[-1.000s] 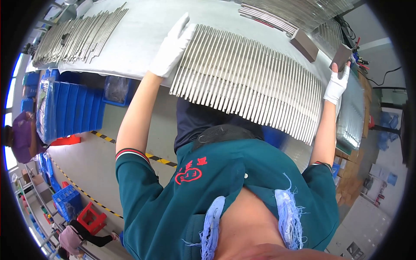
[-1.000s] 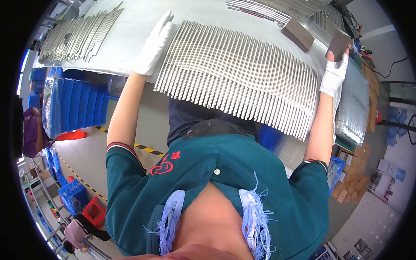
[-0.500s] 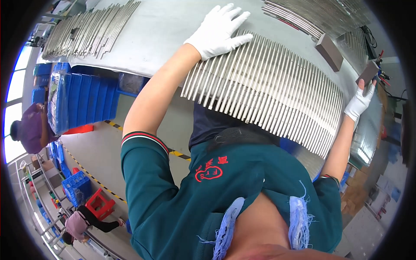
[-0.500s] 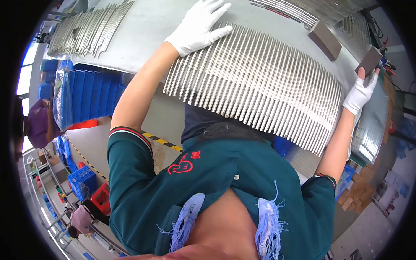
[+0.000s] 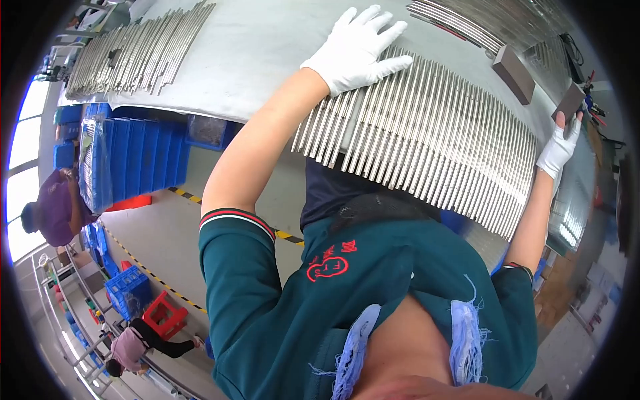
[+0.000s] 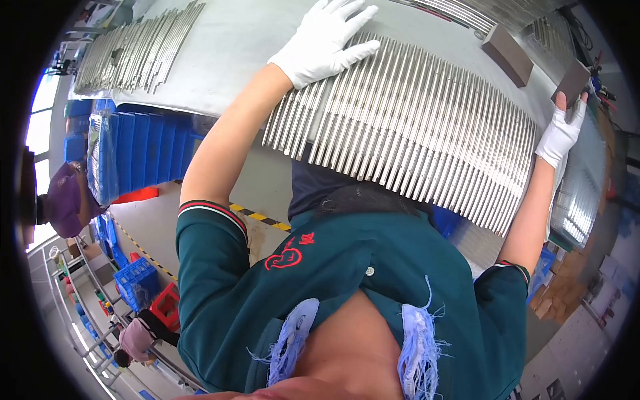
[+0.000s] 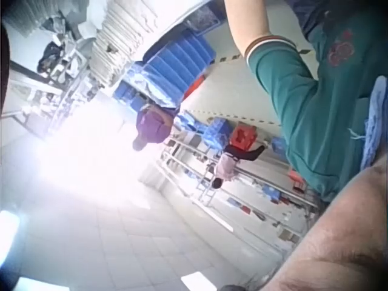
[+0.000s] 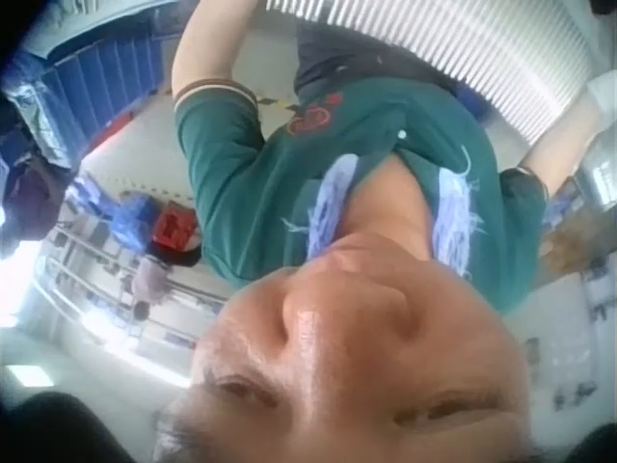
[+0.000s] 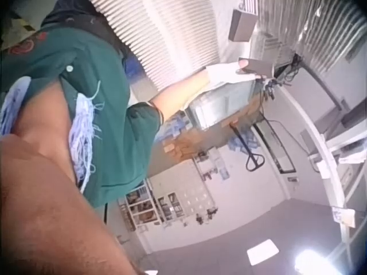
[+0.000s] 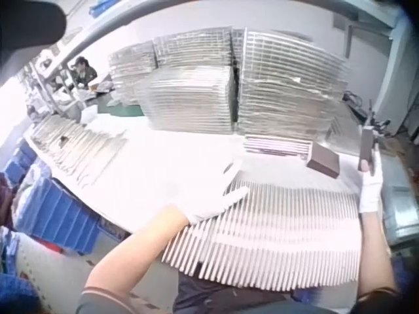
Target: Polishing long metal rods using a sanding block at a workbench.
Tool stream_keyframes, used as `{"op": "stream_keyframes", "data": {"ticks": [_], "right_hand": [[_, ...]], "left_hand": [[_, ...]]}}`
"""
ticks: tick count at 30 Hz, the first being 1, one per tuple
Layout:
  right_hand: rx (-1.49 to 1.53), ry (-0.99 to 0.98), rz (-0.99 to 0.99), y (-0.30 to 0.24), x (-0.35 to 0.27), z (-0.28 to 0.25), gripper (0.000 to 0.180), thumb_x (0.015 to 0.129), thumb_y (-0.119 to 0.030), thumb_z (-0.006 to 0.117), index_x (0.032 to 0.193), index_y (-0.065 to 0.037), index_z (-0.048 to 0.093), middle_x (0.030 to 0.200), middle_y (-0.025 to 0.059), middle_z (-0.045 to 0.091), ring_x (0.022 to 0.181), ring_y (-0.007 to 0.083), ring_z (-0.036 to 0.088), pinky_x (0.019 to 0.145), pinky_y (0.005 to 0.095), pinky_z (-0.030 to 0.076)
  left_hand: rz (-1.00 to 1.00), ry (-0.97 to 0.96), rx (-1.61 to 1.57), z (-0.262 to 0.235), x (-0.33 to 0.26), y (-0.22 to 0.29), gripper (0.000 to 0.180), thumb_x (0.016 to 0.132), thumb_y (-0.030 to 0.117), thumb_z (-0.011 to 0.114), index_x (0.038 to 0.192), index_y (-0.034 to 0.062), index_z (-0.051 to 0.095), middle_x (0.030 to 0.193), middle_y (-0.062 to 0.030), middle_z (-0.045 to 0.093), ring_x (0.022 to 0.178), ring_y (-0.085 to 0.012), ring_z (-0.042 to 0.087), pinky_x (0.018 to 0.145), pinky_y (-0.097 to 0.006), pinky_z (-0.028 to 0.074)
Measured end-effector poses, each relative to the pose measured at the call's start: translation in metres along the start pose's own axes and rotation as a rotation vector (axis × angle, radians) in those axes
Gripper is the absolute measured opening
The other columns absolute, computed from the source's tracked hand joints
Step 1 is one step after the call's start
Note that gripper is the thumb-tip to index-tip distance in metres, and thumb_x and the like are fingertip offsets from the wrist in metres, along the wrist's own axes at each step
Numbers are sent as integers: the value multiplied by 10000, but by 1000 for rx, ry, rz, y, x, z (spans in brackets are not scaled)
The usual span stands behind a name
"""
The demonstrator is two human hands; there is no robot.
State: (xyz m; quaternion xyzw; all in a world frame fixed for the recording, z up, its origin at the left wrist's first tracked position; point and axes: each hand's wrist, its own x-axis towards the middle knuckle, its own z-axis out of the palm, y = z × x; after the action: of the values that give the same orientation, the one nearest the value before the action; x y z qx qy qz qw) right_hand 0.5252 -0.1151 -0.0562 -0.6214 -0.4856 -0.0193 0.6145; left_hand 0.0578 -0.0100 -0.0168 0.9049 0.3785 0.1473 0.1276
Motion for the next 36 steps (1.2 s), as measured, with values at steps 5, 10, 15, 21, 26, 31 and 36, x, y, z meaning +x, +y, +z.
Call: {"op": "stream_keyframes", "data": {"ticks": [5, 10, 15, 21, 26, 31, 36], "right_hand": [[55, 11, 53, -8, -5, 3, 730, 982, -189, 734, 1576, 9, 358, 1547, 166, 486, 1375, 225, 503, 1171, 335, 356], [105, 32, 72, -18, -7, 9, 732, 980, -191, 736, 1565, 35, 359, 1561, 163, 469, 1398, 224, 480, 1184, 333, 334], [116, 36, 62, -17, -7, 9, 738, 979, -204, 737, 1563, 42, 359, 1563, 136, 472, 1407, 209, 469, 1186, 325, 329], [17, 50, 45, -24, -8, 13, 717, 969, -260, 751, 1543, 17, 423, 1545, 103, 504, 1390, 181, 482, 1176, 308, 343], [82, 58, 53, -27, -9, 18, 720, 971, -275, 748, 1547, 9, 423, 1536, 99, 518, 1389, 173, 483, 1174, 302, 339], [17, 50, 48, -22, -10, 8, 698, 976, -309, 738, 1543, -19, 451, 1520, 87, 541, 1373, 163, 498, 1159, 285, 344], [50, 43, -3, -28, -8, 16, 678, 972, -327, 740, 1529, -37, 482, 1514, 83, 555, 1344, 163, 524, 1148, 279, 355]], "left_hand": [[-33, -22, -56, 4, -1, -5, 777, 1008, 573, 505, 1535, 7, 422, 1576, -261, 397, 1468, -431, 362, 1231, -484, 271], [-207, -58, 84, -17, -17, -42, 835, 993, 610, 510, 1545, -8, 402, 1575, -276, 398, 1487, -427, 339, 1248, -478, 239], [-159, 17, 164, -47, -13, -6, 797, 966, 551, 595, 1511, -11, 445, 1540, -291, 432, 1455, -443, 378, 1227, -492, 269], [302, 196, 167, 22, 25, 31, 753, 975, 588, 543, 1487, 37, 497, 1508, -233, 487, 1442, -410, 398, 1212, -528, 277], [326, 263, 75, 59, 33, 25, 766, 987, 670, 461, 1486, 92, 516, 1502, -195, 514, 1490, -376, 350, 1223, -576, 223], [187, 90, 168, 6, 15, 22, 753, 982, 605, 520, 1483, 43, 508, 1513, -235, 484, 1453, -414, 386, 1217, -548, 254], [67, 65, 167, 6, -5, -20, 776, 980, 572, 557, 1500, 1, 478, 1515, -296, 455, 1419, -470, 408, 1209, -531, 285]]}}
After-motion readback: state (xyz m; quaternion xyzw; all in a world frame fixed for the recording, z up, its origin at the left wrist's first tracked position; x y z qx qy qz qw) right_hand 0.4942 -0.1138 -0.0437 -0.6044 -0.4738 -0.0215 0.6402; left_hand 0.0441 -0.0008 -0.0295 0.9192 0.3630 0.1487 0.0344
